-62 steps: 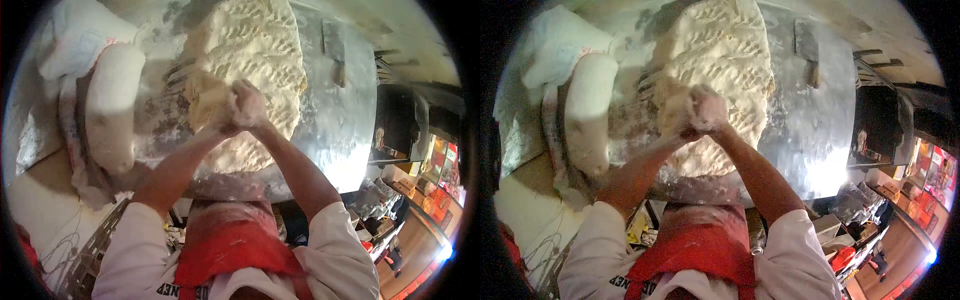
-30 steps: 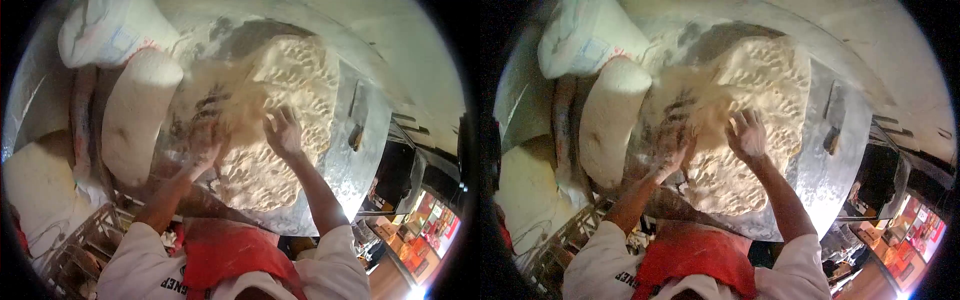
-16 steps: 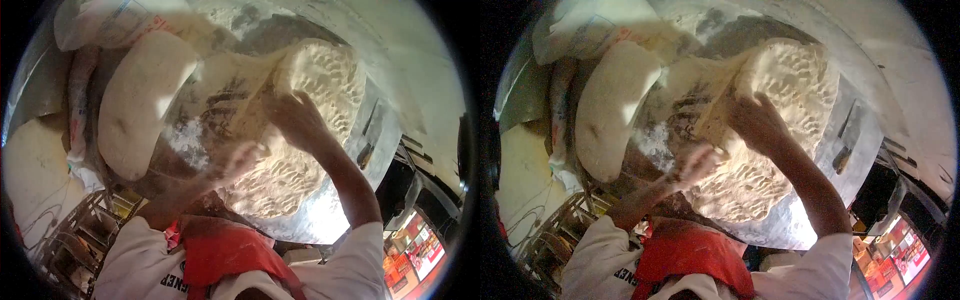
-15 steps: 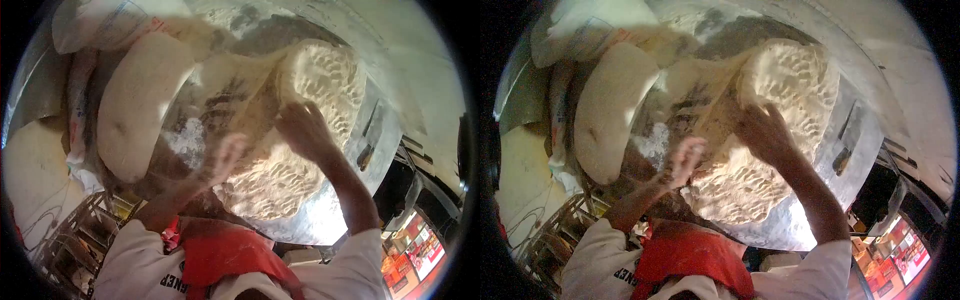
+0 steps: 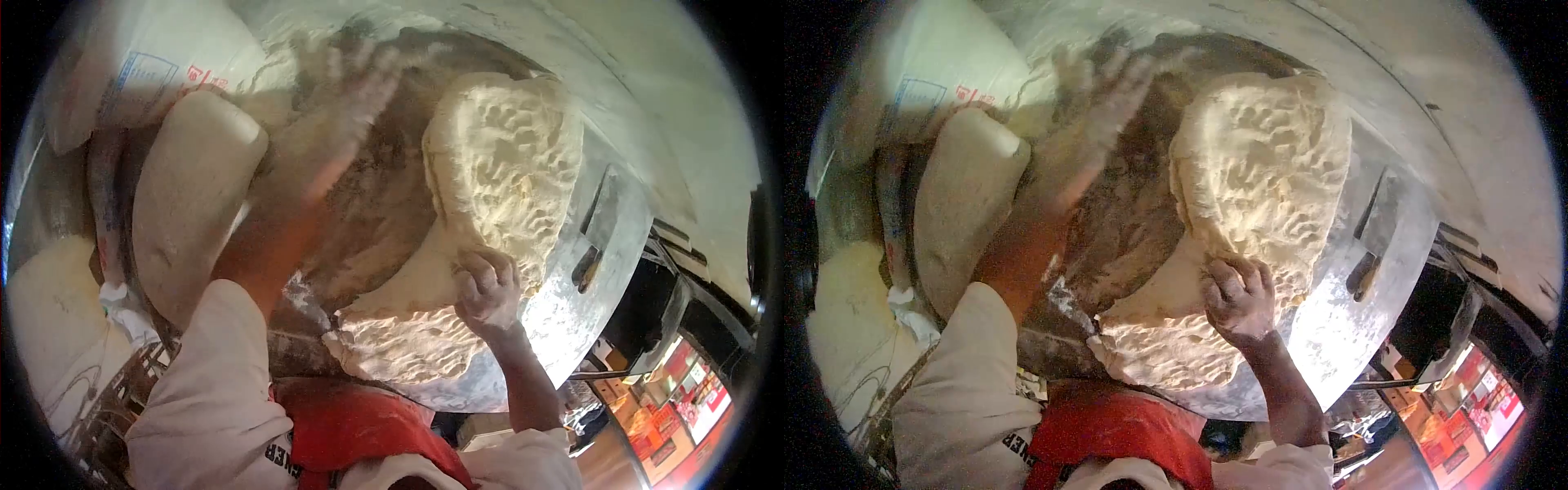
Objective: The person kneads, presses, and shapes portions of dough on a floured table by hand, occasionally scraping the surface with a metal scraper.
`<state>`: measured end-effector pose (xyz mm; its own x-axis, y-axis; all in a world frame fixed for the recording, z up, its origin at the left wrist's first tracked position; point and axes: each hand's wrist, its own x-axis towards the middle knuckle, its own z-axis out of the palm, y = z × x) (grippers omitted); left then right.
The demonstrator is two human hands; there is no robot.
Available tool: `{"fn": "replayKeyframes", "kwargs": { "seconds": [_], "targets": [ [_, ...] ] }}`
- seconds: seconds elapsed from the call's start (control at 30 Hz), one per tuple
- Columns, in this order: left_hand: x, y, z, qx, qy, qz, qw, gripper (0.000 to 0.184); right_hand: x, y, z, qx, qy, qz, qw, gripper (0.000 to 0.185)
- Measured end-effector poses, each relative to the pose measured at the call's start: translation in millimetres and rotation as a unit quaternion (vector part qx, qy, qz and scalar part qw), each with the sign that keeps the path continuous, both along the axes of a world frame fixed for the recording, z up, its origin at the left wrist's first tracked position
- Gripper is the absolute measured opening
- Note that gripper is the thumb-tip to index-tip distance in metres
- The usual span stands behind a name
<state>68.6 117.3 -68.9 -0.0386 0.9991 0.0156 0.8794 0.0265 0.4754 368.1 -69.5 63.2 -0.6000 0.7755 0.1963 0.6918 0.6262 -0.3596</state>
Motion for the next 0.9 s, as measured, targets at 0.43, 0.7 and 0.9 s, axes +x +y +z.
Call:
{"fn": "replayKeyframes", "kwargs": {
  "seconds": [0.43, 0.7, 0.9],
  "targets": [
    [-33, -184, 5, -0.013, 0.038, 0.111, 0.993, 0.090, 40, -36, -48, -0.047, -0.026, -0.167, 0.984, 0.077],
    [-60, -39, -14, -0.014, -0.022, 0.165, 0.986, 0.111, 44, -32, -56, -0.053, 0.018, -0.198, 0.979, 0.069],
    [-49, 13, 31, -0.043, 0.122, 0.164, 0.978, 0.110, 44, -30, -55, -0.055, 0.040, -0.201, 0.977, 0.064]
  ]
}}
